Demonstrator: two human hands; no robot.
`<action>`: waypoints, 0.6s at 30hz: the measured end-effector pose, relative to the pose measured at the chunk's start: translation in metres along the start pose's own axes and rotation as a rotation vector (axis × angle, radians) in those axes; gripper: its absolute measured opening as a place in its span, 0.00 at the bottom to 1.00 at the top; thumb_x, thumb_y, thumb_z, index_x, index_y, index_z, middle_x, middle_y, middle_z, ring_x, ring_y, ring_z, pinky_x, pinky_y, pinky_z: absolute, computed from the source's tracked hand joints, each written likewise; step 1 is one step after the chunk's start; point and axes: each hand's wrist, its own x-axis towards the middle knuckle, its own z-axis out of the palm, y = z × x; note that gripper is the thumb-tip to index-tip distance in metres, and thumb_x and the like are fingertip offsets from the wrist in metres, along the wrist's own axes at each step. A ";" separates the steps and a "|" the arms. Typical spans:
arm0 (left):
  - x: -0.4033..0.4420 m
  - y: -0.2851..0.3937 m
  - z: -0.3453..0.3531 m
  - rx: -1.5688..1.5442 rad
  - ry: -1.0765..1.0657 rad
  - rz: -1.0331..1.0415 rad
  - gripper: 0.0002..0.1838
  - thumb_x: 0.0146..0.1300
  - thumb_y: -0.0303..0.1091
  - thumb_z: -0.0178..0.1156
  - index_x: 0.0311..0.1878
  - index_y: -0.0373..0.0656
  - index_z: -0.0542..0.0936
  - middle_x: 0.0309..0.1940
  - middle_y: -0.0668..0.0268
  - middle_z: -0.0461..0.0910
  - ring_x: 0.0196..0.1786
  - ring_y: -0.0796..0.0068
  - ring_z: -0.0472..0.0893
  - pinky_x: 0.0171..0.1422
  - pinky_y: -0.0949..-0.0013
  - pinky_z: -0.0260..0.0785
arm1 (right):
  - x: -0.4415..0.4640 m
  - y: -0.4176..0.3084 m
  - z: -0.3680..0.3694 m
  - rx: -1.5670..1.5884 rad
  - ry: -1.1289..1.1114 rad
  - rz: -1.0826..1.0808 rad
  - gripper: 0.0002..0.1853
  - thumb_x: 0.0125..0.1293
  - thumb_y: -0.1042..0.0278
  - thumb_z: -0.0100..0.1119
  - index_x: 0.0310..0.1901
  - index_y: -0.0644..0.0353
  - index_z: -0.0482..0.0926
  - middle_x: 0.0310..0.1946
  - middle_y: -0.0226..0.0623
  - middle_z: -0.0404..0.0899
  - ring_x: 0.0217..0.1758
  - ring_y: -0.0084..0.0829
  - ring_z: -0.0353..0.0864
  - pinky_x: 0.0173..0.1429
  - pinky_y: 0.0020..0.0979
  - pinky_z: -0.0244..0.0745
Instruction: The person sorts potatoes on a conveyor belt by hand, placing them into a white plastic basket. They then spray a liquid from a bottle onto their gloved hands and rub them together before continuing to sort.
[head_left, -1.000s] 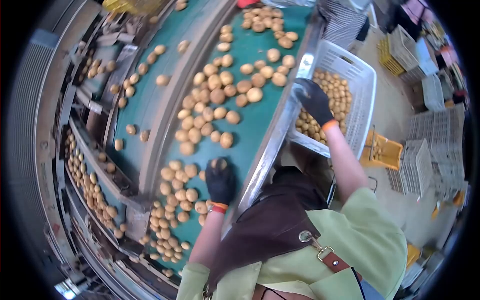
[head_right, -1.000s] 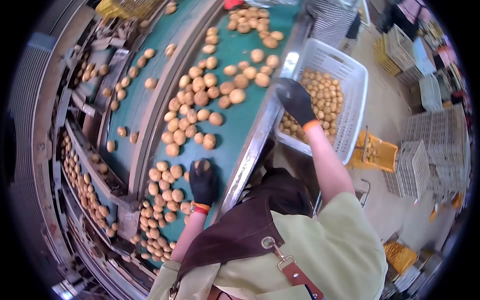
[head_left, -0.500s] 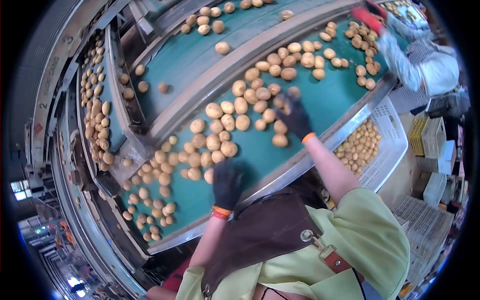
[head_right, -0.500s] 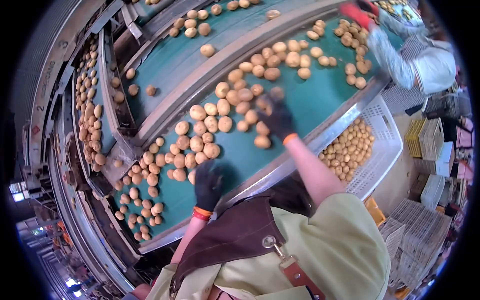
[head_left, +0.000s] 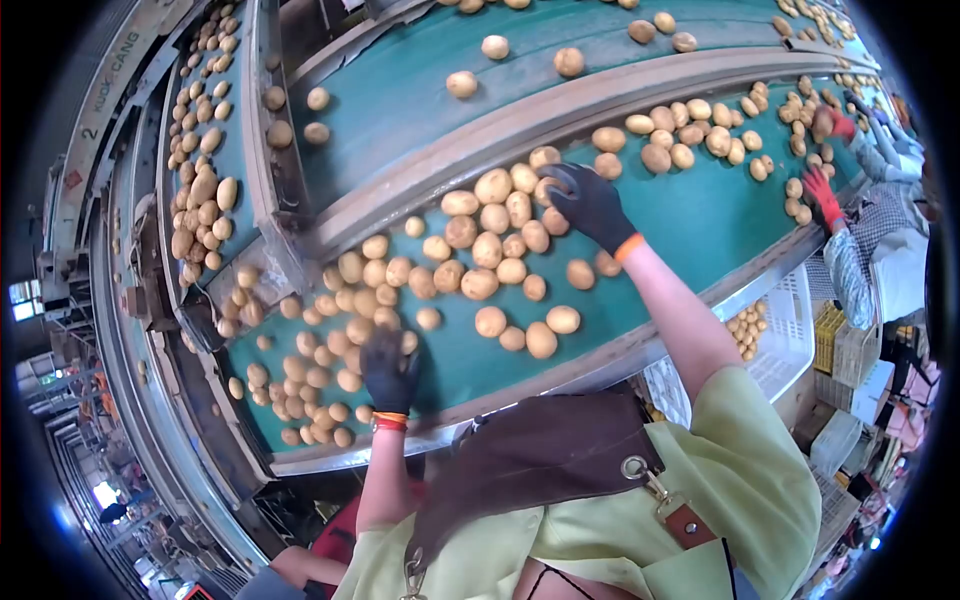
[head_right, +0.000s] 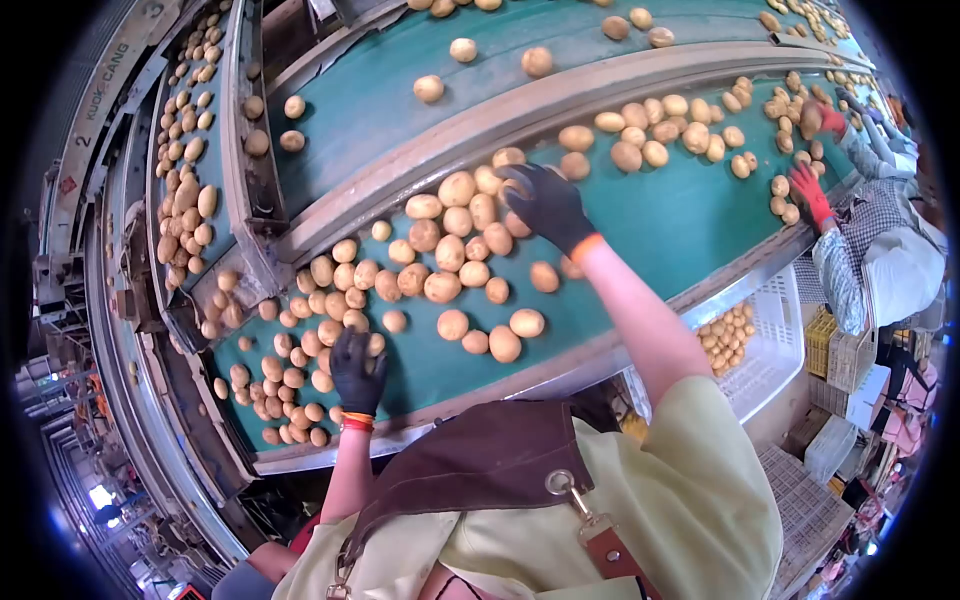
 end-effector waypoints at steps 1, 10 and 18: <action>0.005 0.001 -0.012 -0.037 0.021 -0.078 0.29 0.57 0.40 0.74 0.63 0.47 0.80 0.65 0.53 0.76 0.70 0.48 0.73 0.75 0.43 0.63 | 0.013 0.000 0.012 0.045 -0.037 0.001 0.15 0.65 0.63 0.63 0.53 0.50 0.84 0.47 0.38 0.85 0.51 0.43 0.84 0.54 0.42 0.78; 0.015 0.021 -0.006 -0.273 0.062 0.015 0.18 0.60 0.33 0.71 0.54 0.44 0.84 0.61 0.57 0.81 0.68 0.49 0.76 0.76 0.45 0.64 | 0.022 -0.067 0.095 -0.124 -0.780 0.175 0.29 0.65 0.46 0.58 0.66 0.47 0.76 0.61 0.49 0.78 0.60 0.48 0.82 0.63 0.50 0.76; -0.009 0.005 -0.010 -0.241 -0.191 0.161 0.16 0.59 0.36 0.69 0.51 0.47 0.85 0.61 0.59 0.81 0.70 0.50 0.74 0.81 0.41 0.57 | 0.067 -0.056 0.109 0.619 -0.347 -0.332 0.20 0.75 0.52 0.55 0.57 0.59 0.82 0.43 0.32 0.84 0.41 0.22 0.83 0.44 0.29 0.78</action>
